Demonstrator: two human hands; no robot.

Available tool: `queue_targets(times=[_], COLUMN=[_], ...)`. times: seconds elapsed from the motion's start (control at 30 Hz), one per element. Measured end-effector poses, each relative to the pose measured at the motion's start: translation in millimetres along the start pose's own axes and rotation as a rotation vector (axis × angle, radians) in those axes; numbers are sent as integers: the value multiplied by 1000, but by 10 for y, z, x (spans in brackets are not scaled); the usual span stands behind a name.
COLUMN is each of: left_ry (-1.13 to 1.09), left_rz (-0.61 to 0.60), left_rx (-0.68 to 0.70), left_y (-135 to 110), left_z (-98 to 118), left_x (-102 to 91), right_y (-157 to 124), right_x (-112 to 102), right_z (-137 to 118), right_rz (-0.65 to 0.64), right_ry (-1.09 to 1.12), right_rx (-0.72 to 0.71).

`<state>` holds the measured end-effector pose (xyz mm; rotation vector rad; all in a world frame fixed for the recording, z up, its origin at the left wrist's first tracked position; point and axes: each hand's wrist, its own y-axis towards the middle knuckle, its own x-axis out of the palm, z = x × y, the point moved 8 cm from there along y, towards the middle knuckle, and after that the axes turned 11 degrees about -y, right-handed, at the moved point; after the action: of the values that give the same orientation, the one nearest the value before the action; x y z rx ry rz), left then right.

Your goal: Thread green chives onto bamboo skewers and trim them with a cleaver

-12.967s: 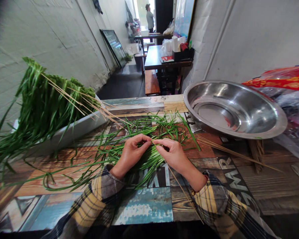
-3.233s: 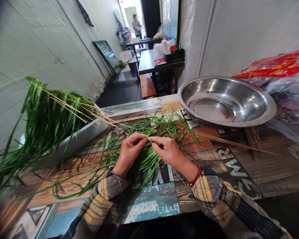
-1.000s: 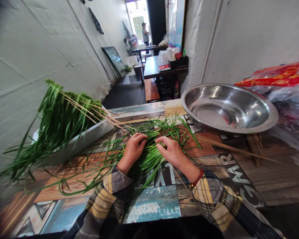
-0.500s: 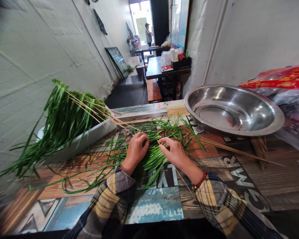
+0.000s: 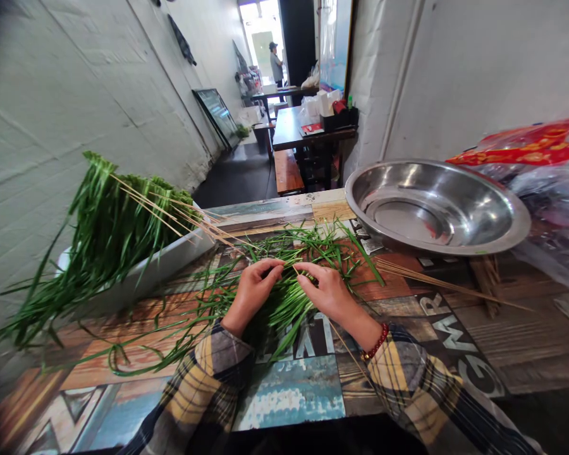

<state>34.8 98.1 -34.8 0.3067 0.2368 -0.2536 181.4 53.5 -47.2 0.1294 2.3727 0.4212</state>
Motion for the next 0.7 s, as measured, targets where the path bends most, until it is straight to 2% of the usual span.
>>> queue_targets(times=[0.3, 0.7], left_ry=[86, 61], left_rz=[-14, -5], left_rx=[92, 85], left_y=[-21, -36], left_z=[90, 133], left_x=[24, 37], right_y=[-14, -18], right_x=[-50, -44], right_z=[-87, -93], right_rz=[18, 13], right_ry=[59, 63], right_rx=[-38, -45])
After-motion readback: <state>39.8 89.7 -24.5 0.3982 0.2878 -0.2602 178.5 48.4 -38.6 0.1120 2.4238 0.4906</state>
